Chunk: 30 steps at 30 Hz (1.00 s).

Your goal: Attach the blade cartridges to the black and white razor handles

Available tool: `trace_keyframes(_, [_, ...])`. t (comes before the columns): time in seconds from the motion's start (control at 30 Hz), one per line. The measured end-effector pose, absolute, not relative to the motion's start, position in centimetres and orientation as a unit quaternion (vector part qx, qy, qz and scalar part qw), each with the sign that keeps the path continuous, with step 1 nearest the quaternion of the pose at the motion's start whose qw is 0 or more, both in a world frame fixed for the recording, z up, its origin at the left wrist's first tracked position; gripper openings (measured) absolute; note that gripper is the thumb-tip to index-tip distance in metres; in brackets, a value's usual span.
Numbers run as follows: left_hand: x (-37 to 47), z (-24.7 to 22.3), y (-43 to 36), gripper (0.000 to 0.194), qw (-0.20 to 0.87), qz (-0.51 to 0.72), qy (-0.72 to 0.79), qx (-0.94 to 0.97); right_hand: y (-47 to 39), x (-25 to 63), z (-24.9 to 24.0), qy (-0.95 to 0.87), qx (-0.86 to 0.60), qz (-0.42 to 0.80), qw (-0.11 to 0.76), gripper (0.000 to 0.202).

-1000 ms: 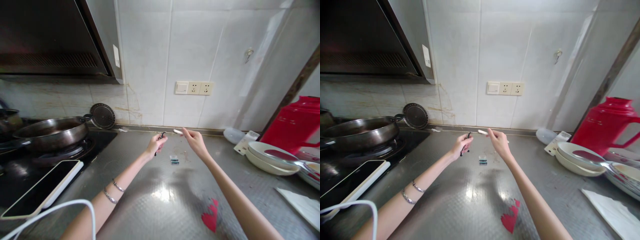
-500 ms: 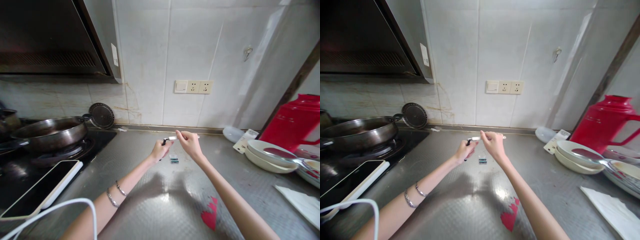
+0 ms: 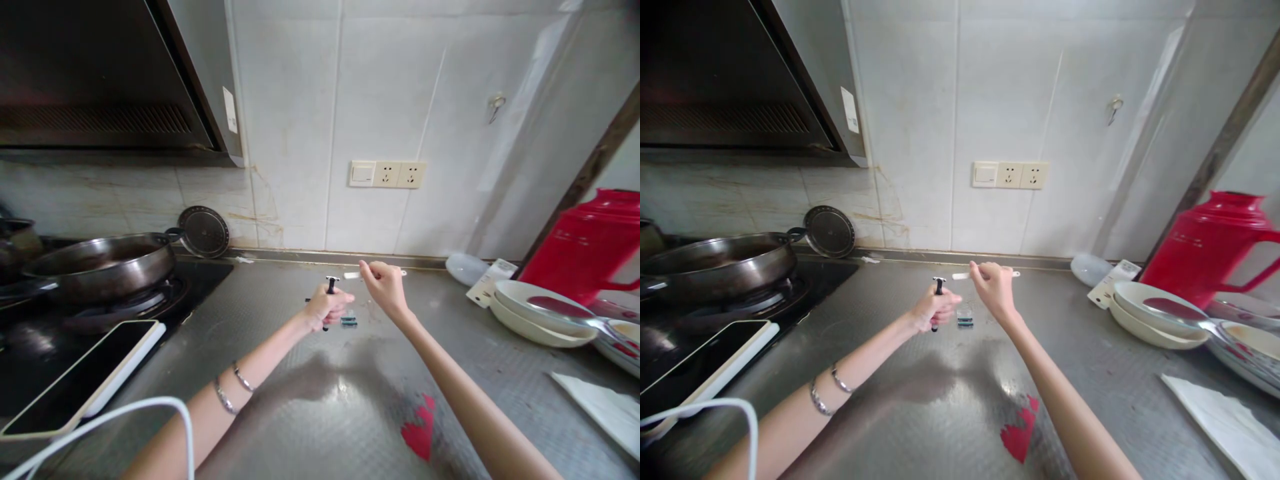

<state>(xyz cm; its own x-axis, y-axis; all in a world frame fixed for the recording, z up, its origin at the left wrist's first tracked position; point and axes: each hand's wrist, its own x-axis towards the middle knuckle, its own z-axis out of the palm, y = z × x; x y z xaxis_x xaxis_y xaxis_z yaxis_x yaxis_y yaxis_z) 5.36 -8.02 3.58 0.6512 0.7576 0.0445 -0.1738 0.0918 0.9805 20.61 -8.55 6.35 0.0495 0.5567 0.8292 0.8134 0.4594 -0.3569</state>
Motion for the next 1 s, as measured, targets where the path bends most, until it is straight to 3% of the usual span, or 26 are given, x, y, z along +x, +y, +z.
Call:
trace_keyframes(0.37, [5.2,3.3,-8.3,0.044,0.866,0.172,0.169,0.437,-8.7,19.8,6.0,-0.697,-0.478,-0.108,0.523,0.045])
trace_keyframes(1.0, [4.7,2.5,-8.3,0.04,0.886,0.145,0.033,0.439,-9.0,19.4,6.0,-0.708,-0.443,-0.03,0.549,0.043])
